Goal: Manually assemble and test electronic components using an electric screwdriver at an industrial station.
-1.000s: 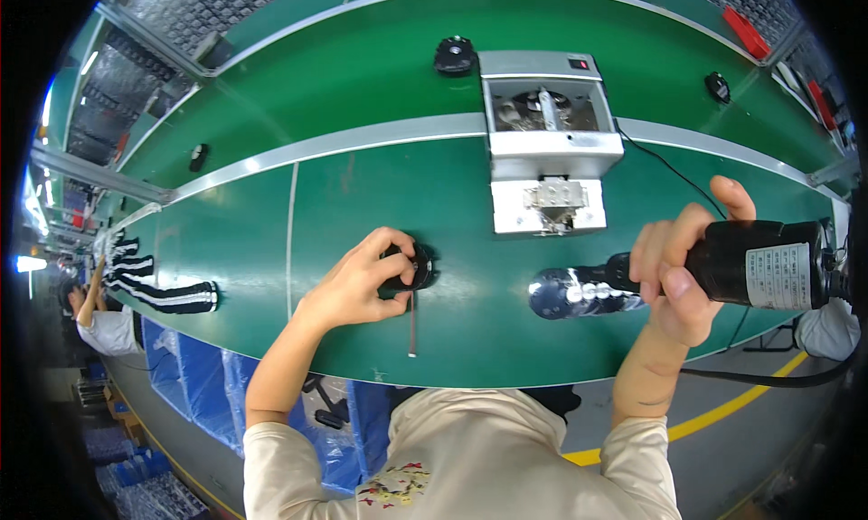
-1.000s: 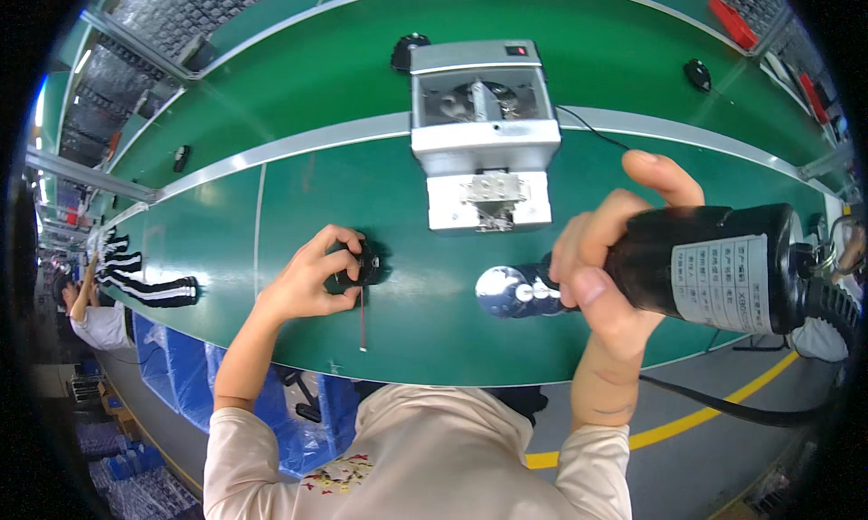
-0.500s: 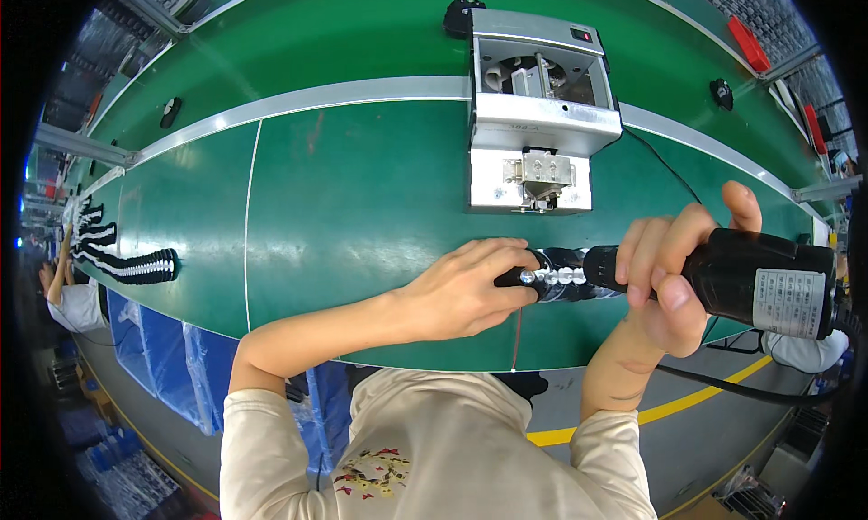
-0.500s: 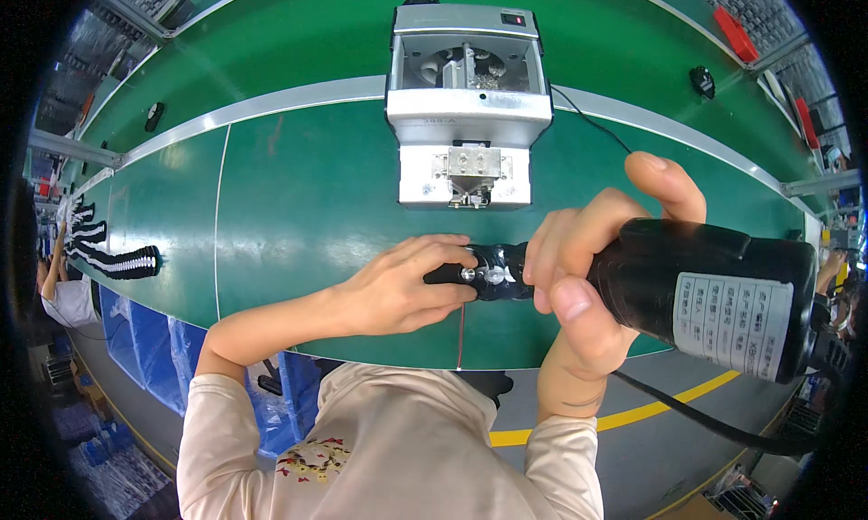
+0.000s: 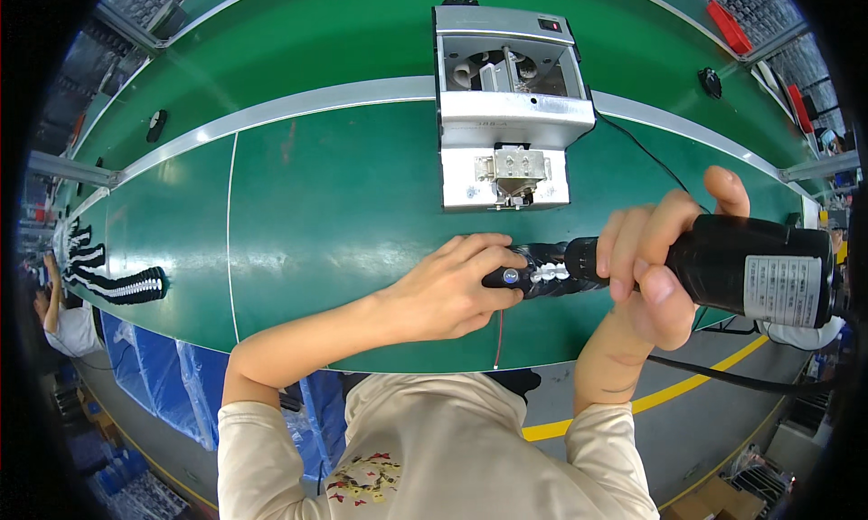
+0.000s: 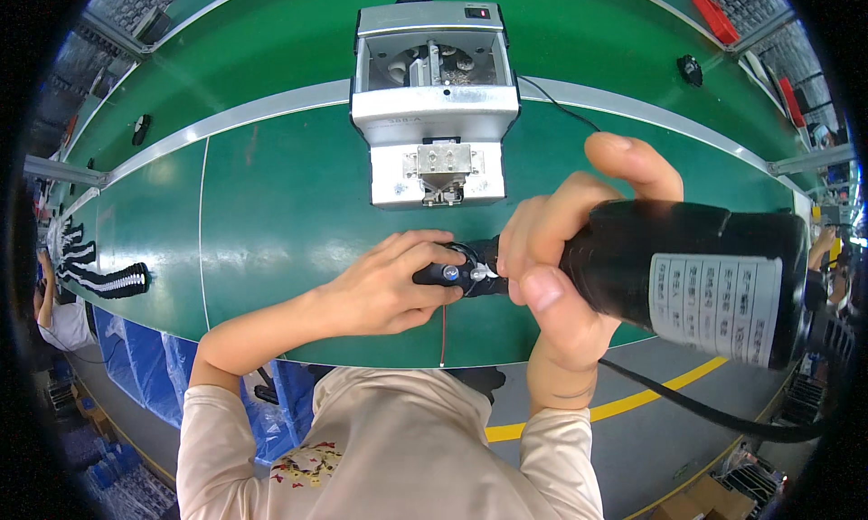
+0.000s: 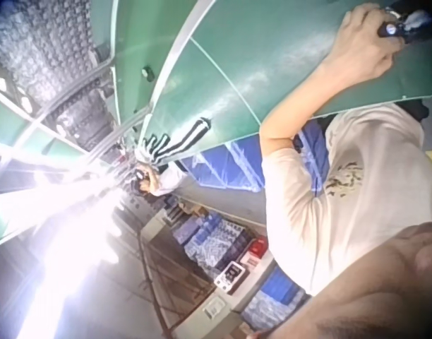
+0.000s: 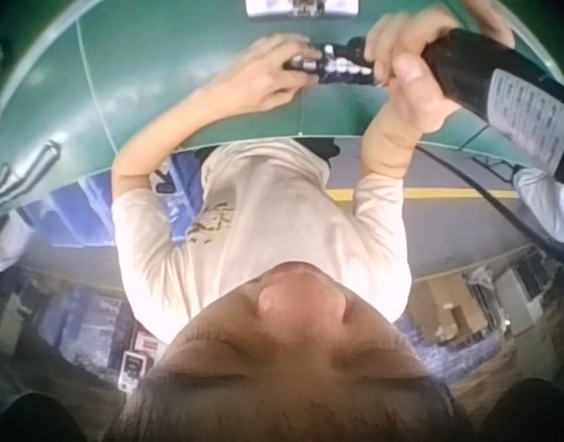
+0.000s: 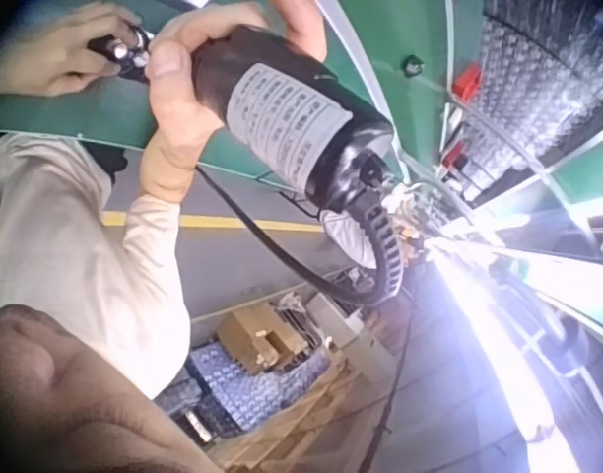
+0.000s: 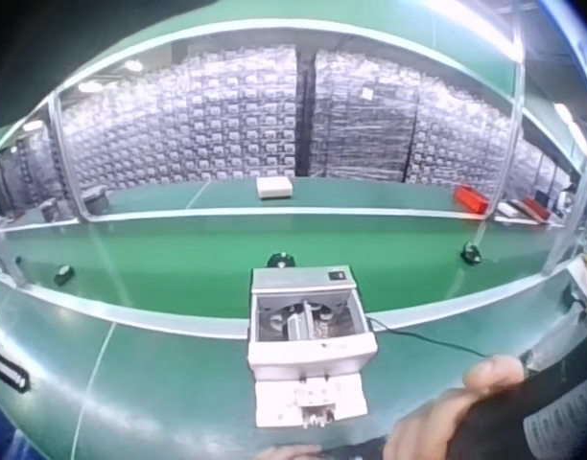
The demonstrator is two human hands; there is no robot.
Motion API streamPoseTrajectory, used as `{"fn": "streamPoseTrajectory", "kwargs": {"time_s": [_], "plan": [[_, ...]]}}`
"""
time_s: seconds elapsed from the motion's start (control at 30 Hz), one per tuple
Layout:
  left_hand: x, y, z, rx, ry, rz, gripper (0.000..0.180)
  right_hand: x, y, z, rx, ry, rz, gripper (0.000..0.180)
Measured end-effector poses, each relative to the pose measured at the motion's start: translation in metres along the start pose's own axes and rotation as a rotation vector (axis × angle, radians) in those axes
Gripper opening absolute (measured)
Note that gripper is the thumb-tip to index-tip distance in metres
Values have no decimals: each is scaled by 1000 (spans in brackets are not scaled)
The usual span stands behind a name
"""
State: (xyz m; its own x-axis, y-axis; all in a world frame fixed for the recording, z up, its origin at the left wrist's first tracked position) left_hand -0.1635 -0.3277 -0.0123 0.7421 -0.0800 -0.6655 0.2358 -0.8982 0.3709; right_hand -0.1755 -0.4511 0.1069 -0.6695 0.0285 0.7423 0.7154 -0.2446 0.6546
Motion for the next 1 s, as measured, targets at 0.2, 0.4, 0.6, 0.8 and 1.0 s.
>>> {"fn": "streamPoseTrajectory", "kwargs": {"time_s": [0.2,0.4,0.6,0.8,1.0], "plan": [[8,0,5,-39,-70,3,8,-3,14,9,-76,-28,-23,71],[9,-9,2,-33,-47,43,12,-11,38,27,-118,-130,-20,62],[11,-26,-9,-44,-43,42,16,-26,48,32,-109,-231,13,53],[13,-34,-14,-72,-54,54,21,-47,50,35,-88,-110,102,48],[15,-37,-18,-123,-61,73,16,-42,34,33,-124,-9,122,51]]}}
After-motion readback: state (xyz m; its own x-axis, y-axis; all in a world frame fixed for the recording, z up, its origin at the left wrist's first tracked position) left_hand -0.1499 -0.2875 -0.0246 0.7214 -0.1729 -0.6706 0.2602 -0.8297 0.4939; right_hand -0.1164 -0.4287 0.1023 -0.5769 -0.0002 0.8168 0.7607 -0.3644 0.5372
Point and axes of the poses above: each hand's wrist, its own y-axis towards the middle knuckle, its own z-axis out of the palm, x = y × z, the point moved 10 cm from there along y, towards the middle knuckle, and after that the axes turned 8 degrees about -y, right-handed, at the moved point
